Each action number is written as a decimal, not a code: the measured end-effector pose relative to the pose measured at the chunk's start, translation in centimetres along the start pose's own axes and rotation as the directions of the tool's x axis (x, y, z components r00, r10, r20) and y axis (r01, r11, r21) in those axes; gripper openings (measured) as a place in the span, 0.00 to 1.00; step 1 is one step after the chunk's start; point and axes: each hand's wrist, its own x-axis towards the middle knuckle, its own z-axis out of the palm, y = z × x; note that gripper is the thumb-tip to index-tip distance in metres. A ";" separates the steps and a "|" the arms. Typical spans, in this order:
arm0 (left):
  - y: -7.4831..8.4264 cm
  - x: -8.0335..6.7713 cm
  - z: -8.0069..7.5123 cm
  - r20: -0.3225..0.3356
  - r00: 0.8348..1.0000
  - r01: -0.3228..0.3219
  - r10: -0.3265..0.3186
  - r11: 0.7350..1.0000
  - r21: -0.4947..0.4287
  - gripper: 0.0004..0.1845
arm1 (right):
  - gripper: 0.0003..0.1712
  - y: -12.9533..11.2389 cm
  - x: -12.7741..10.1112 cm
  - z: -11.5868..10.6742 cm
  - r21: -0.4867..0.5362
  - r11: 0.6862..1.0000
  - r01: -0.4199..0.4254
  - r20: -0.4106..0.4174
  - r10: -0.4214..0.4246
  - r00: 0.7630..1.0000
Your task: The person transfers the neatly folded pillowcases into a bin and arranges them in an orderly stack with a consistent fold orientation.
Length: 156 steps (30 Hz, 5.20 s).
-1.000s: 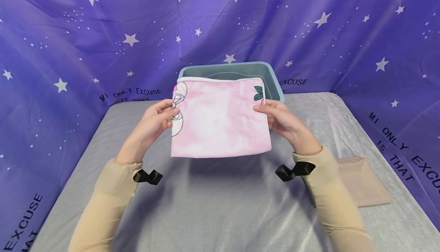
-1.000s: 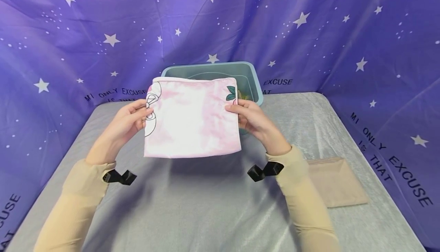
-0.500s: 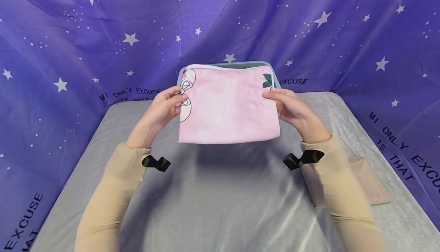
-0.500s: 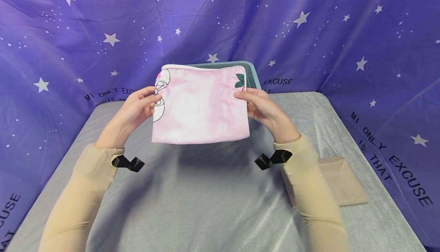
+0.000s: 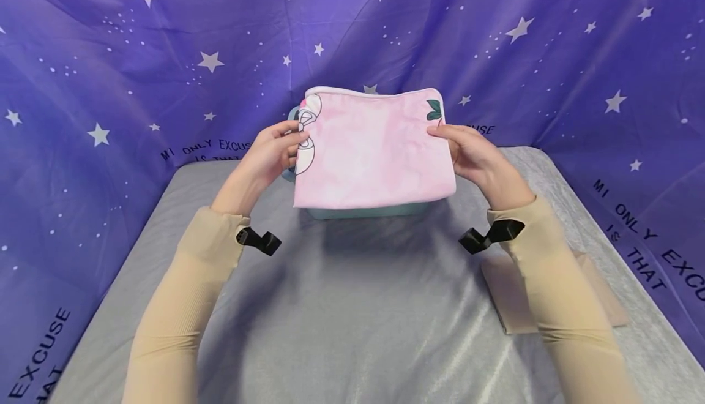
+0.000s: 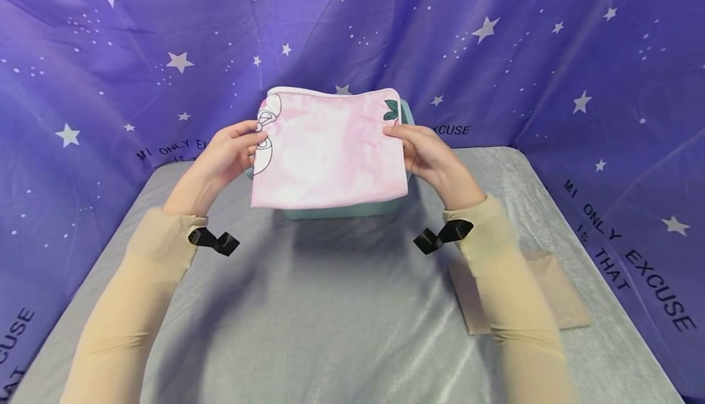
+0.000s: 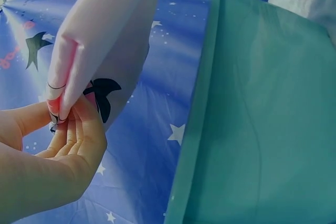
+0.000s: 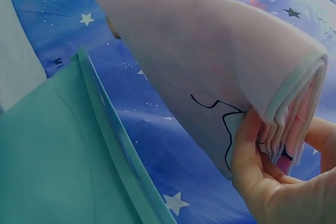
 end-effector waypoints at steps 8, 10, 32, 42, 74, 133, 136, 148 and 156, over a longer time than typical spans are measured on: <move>1.0 1.6 0.5 -0.033 0.999 0.014 -0.015 0.999 -0.042 0.09 | 0.06 -1.5 1.1 0.3 -0.014 0.999 -0.051 -0.081 0.049 0.995; 1.2 1.9 0.6 -0.044 0.999 0.017 -0.018 0.999 -0.037 0.10 | 0.04 -1.9 1.4 0.3 -0.011 0.998 -0.067 -0.094 0.065 0.993; 1.8 5.1 0.7 -0.148 0.985 0.078 -0.085 0.995 -0.054 0.22 | 0.03 -3.7 4.4 -0.2 -0.004 0.982 -0.187 -0.181 0.183 0.966; 1.2 6.5 0.4 -0.206 0.971 0.116 -0.123 0.992 -0.047 0.22 | 0.04 -3.8 5.7 -0.2 0.009 0.977 -0.214 -0.243 0.209 0.947; -0.6 8.3 0.4 -0.335 0.926 0.180 -0.173 0.984 -0.009 0.20 | 0.02 -2.8 8.1 -1.0 0.018 0.963 -0.269 -0.285 0.263 0.922; -1.6 6.2 1.4 -0.324 0.937 0.203 -0.131 0.959 0.200 0.18 | 0.24 -0.9 6.8 -1.4 -0.279 0.948 -0.150 -0.305 0.061 0.950; -1.6 5.7 1.7 -0.292 0.950 0.176 -0.111 0.962 0.207 0.17 | 0.25 -0.8 6.1 -1.4 -0.314 0.940 -0.132 -0.273 0.043 0.961; -2.2 3.9 3.0 -0.232 0.969 0.125 -0.081 0.975 0.183 0.16 | 0.22 -0.3 3.5 -0.1 -0.470 0.879 -0.083 -0.231 -0.031 0.973; -2.3 2.0 4.8 -0.196 0.981 0.060 -0.015 0.973 0.222 0.17 | 0.20 0.2 1.8 -0.3 -0.582 0.813 -0.007 -0.179 -0.119 0.977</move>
